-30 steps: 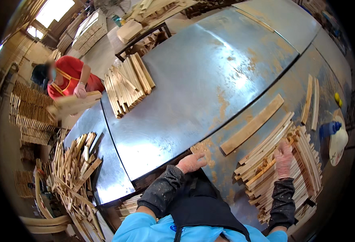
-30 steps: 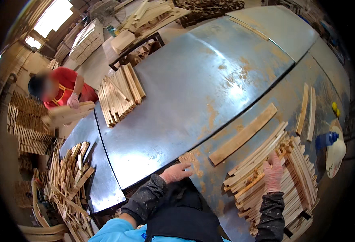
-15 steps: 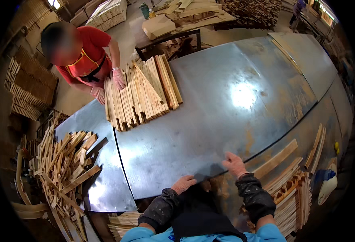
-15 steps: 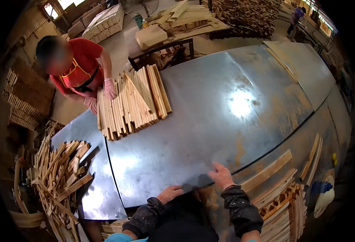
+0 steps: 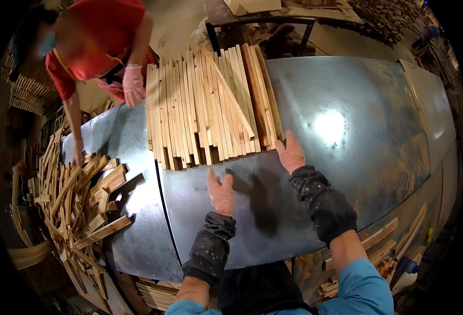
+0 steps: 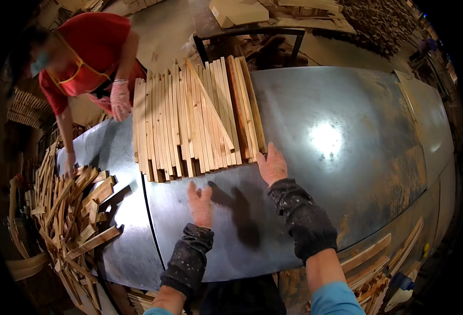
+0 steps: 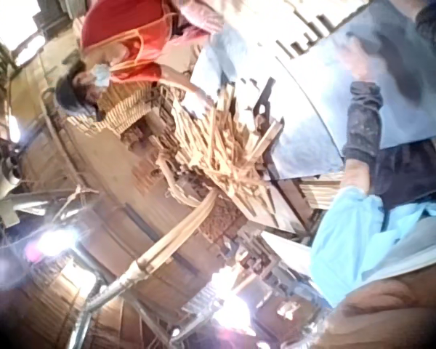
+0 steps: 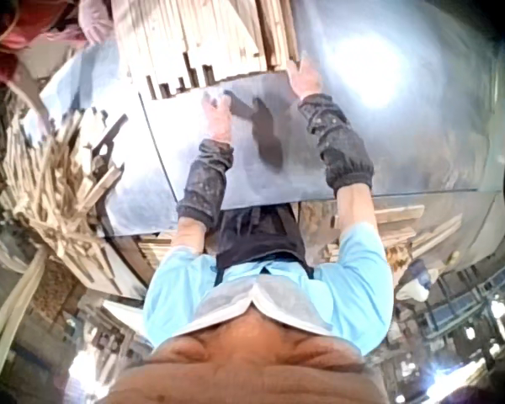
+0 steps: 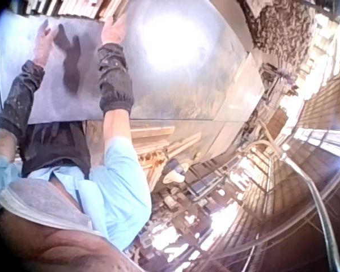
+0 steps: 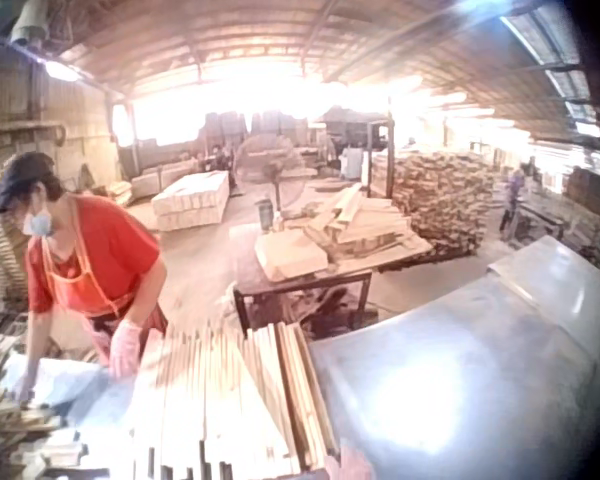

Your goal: The person repeatedly picks up bundles of thin wooden strips from a metal table and places them onto a conveyor belt. The person aligns the strips into neat stacks before moving them. A coworker is visible in the background also handling wooden strips.

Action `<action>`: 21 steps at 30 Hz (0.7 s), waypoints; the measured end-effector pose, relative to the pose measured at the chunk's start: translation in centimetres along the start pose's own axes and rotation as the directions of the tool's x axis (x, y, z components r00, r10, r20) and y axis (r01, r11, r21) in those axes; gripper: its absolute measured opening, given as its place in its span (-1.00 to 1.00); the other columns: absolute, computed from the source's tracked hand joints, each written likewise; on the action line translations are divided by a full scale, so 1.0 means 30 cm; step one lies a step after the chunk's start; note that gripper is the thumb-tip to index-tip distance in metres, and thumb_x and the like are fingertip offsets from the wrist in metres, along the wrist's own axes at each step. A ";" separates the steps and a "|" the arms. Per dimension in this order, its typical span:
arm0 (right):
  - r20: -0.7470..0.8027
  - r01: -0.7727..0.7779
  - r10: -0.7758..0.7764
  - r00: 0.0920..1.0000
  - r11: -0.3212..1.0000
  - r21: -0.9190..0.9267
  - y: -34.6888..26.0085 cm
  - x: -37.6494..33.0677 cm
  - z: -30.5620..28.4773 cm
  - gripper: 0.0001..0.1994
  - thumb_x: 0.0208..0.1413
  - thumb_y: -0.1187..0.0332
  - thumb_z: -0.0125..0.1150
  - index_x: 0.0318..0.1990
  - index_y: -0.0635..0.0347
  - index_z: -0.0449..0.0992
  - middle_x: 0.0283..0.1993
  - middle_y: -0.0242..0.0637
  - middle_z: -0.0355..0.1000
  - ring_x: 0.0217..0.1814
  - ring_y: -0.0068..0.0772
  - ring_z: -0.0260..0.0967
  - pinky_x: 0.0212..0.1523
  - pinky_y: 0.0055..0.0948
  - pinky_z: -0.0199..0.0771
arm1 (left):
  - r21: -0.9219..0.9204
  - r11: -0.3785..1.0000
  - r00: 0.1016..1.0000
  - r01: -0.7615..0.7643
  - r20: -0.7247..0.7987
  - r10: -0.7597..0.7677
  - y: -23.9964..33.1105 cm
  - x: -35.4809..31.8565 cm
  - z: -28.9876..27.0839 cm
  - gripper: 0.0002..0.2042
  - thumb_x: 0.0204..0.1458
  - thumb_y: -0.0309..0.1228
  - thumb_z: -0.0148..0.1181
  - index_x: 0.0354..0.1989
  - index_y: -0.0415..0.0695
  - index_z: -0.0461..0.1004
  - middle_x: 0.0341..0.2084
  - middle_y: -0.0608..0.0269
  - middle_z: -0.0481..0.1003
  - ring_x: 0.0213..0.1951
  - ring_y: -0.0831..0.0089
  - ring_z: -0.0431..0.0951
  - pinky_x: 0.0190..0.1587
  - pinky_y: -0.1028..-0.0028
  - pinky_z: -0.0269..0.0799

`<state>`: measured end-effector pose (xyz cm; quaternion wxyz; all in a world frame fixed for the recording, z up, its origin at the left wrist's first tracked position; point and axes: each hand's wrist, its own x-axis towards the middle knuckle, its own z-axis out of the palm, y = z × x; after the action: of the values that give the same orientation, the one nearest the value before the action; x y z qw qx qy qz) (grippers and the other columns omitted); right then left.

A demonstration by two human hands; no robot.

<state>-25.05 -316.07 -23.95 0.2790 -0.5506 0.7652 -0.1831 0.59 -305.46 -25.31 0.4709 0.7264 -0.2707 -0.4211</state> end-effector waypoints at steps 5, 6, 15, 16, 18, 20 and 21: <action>-0.082 -0.141 0.164 0.983 0.963 0.228 -0.108 0.105 0.109 -0.33 0.45 0.07 0.12 0.54 0.35 0.27 0.44 0.25 0.42 0.51 0.21 0.34 0.49 -0.10 0.31 | 0.096 0.992 0.997 -0.078 0.005 0.078 0.017 0.195 -0.055 -0.18 0.22 -0.32 0.39 0.60 -0.32 0.13 0.49 -0.13 0.33 0.45 0.03 0.38 0.46 0.25 0.31; -0.139 -0.139 0.208 0.968 0.911 0.389 -0.061 0.139 0.129 -0.35 0.44 0.11 0.14 0.52 0.36 0.29 0.37 0.19 0.47 0.45 0.16 0.39 0.44 -0.10 0.36 | 0.084 0.988 0.991 -0.129 0.042 0.126 0.017 0.223 -0.043 -0.17 0.22 -0.32 0.39 0.60 -0.32 0.12 0.52 -0.15 0.30 0.49 0.01 0.34 0.49 0.24 0.28; -0.006 0.091 -0.091 0.996 0.992 0.086 -0.091 0.183 0.100 -0.34 0.34 0.17 0.27 0.50 0.32 0.35 0.17 0.05 0.58 0.24 0.10 0.54 0.31 -0.11 0.49 | 0.332 0.937 0.993 -0.110 0.070 0.092 0.176 0.351 0.029 -0.13 0.16 -0.34 0.30 0.63 -0.30 0.05 0.56 -0.24 0.22 0.55 -0.08 0.25 0.54 0.24 0.18; 0.006 0.048 -0.048 0.999 0.994 0.100 -0.077 0.182 0.110 -0.32 0.32 0.14 0.28 0.50 0.30 0.35 0.23 0.14 0.56 0.31 0.18 0.50 0.36 -0.09 0.46 | 0.359 0.930 0.996 -0.075 0.068 0.054 0.194 0.351 0.043 -0.14 0.15 -0.37 0.28 0.63 -0.31 0.06 0.55 -0.25 0.22 0.55 -0.09 0.25 0.54 0.24 0.18; 0.006 0.035 -0.037 0.999 0.971 0.236 -0.111 0.190 0.120 -0.33 0.33 0.14 0.27 0.51 0.29 0.35 0.32 0.15 0.52 0.37 0.15 0.47 0.39 -0.11 0.43 | 0.343 0.935 0.996 -0.086 0.017 0.085 0.160 0.383 0.035 -0.17 0.07 -0.45 0.24 0.59 -0.30 0.13 0.48 -0.26 0.32 0.49 -0.11 0.33 0.50 0.24 0.25; 0.085 -0.038 0.010 0.996 0.941 0.335 -0.177 0.201 0.098 -0.31 0.35 0.10 0.24 0.52 0.30 0.33 0.42 0.19 0.46 0.48 0.12 0.41 0.44 -0.15 0.38 | 0.407 0.907 0.993 -0.110 0.000 0.120 0.141 0.376 0.028 -0.18 0.04 -0.46 0.25 0.56 -0.30 0.18 0.43 -0.24 0.37 0.44 -0.13 0.38 0.48 0.23 0.28; 0.077 -0.065 0.042 0.996 0.940 0.336 -0.190 0.219 0.090 -0.30 0.35 0.07 0.23 0.52 0.31 0.32 0.41 0.20 0.46 0.48 0.12 0.41 0.45 -0.15 0.38 | 0.439 0.890 0.991 -0.123 0.004 0.135 0.144 0.361 0.042 -0.19 0.02 -0.47 0.26 0.54 -0.30 0.21 0.41 -0.24 0.39 0.42 -0.14 0.41 0.47 0.23 0.30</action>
<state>-20.70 -324.08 -24.19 0.4004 -0.4794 0.7271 -0.2849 4.90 -316.36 -25.48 0.3257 0.7996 -0.3998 -0.3078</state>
